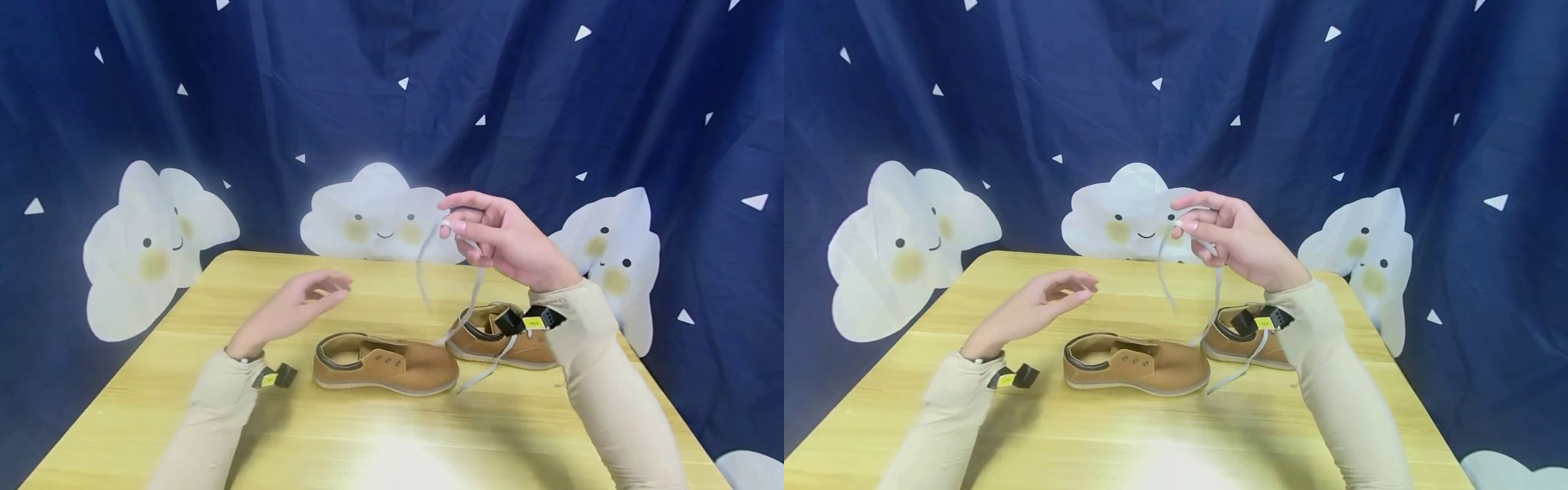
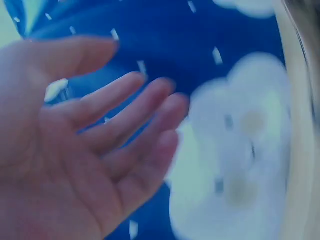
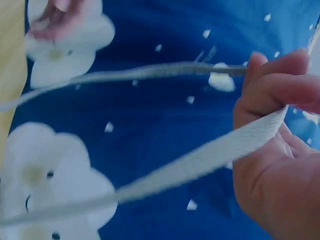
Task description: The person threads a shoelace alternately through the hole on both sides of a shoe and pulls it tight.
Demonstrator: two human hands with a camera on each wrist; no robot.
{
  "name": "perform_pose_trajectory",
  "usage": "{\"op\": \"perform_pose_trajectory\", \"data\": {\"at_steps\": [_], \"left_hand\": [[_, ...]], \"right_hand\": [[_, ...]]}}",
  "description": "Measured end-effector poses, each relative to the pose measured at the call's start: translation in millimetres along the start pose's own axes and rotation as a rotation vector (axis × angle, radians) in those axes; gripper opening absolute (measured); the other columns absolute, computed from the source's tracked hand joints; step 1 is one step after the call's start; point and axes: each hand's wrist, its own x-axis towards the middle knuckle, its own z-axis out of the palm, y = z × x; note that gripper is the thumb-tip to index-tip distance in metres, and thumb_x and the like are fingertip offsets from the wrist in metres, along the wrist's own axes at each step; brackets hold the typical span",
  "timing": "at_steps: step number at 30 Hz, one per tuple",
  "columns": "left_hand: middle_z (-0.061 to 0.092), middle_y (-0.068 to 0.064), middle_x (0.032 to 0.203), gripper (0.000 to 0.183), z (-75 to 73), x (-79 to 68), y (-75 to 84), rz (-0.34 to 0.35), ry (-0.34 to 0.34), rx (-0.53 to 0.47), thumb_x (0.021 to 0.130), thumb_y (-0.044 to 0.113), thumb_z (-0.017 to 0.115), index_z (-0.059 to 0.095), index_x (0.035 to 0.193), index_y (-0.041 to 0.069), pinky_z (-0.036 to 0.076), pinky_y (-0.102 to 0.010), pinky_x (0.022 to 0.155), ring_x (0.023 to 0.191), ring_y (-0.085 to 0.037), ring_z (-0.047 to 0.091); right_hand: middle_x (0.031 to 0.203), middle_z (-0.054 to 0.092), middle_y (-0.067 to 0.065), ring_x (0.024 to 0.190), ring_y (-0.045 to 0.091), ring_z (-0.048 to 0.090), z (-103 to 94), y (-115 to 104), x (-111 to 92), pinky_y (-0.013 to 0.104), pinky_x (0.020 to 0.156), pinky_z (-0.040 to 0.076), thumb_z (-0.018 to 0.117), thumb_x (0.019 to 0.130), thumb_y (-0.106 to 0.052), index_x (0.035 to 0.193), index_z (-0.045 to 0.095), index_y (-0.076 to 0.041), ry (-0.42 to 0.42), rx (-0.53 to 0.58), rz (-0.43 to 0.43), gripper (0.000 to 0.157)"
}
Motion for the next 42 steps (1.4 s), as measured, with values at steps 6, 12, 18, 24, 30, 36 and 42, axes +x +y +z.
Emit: {"op": "perform_pose_trajectory", "data": {"at_steps": [6,12,18,24,30,36,42], "left_hand": [[0.069,-0.009,0.134,0.036,41.2,10.0,46.3,0.093,-0.027,-0.31,0.111,0.028,0.047,0.063,0.136,0.009,0.05,-0.046,0.112,0.126,-0.024,0.064],[0.076,-0.008,0.114,0.042,63.1,9.7,58.5,0.036,-0.306,-0.482,0.112,0.035,0.04,0.07,0.122,0.008,0.054,-0.046,0.105,0.111,-0.024,0.072],[0.065,-0.006,0.077,0.037,61.3,11.1,36.3,0.004,-0.441,-0.492,0.11,0.025,0.049,0.065,0.097,-0.007,0.057,-0.028,0.07,0.07,-0.014,0.063],[0.059,0.002,0.071,0.037,52.1,14.1,17.2,-0.006,-0.534,-0.38,0.109,0.024,0.053,0.066,0.101,-0.01,0.045,-0.022,0.056,0.061,-0.012,0.052],[0.048,-0.011,0.063,0.036,37.0,13.3,7.7,-0.029,-0.535,-0.278,0.108,0.025,0.055,0.067,0.096,-0.007,0.032,-0.022,0.046,0.05,-0.011,0.039],[0.045,0.003,0.061,0.023,25.9,12.2,6.2,-0.067,-0.474,-0.19,0.106,0.025,0.059,0.074,0.096,0.009,0.033,-0.018,0.048,0.052,-0.005,0.039],[0.045,0.007,0.063,0.024,40.0,15.7,15.6,-0.009,-0.482,-0.109,0.105,0.024,0.061,0.076,0.1,0.005,0.029,-0.019,0.047,0.049,-0.003,0.032]], "right_hand": [[0.094,0.076,-0.002,0.047,0.01,0.041,26.9,13,-16,0.033,0.037,0.014,0.055,0.103,0.001,0.133,0.06,-0.012,-0.153,-0.141,0.07,0.033],[0.086,0.071,-0.004,0.046,0.012,0.043,35.7,49,-26,0.026,0.037,0.026,0.061,0.102,-0.006,0.133,0.057,-0.007,-0.19,-0.261,0.148,0.031],[0.088,0.072,0.0,0.046,0.011,0.046,18.3,80,-42,0.027,0.038,0.031,0.059,0.103,-0.004,0.134,0.052,0.0,-0.203,-0.171,0.18,0.033],[0.088,0.073,0.002,0.053,0.01,0.055,-6.7,99,-57,0.025,0.043,0.044,0.057,0.103,-0.001,0.136,0.051,0.001,-0.237,-0.154,0.196,0.033],[0.095,0.076,0.007,0.07,0.013,0.07,-29.0,111,-61,0.028,0.063,0.06,0.057,0.1,0.007,0.139,0.048,0.005,-0.327,-0.144,0.294,0.041],[0.094,0.078,0.022,0.086,0.018,0.076,-39.3,115,-62,0.024,0.073,0.06,0.062,0.093,0.009,0.133,0.049,0.014,-0.421,-0.303,0.394,0.043],[0.11,0.075,0.029,0.096,0.019,0.076,-19.3,128,-54,0.028,0.082,0.062,0.072,0.096,-0.011,0.13,0.06,0.006,-0.562,-0.472,0.394,0.039]]}}
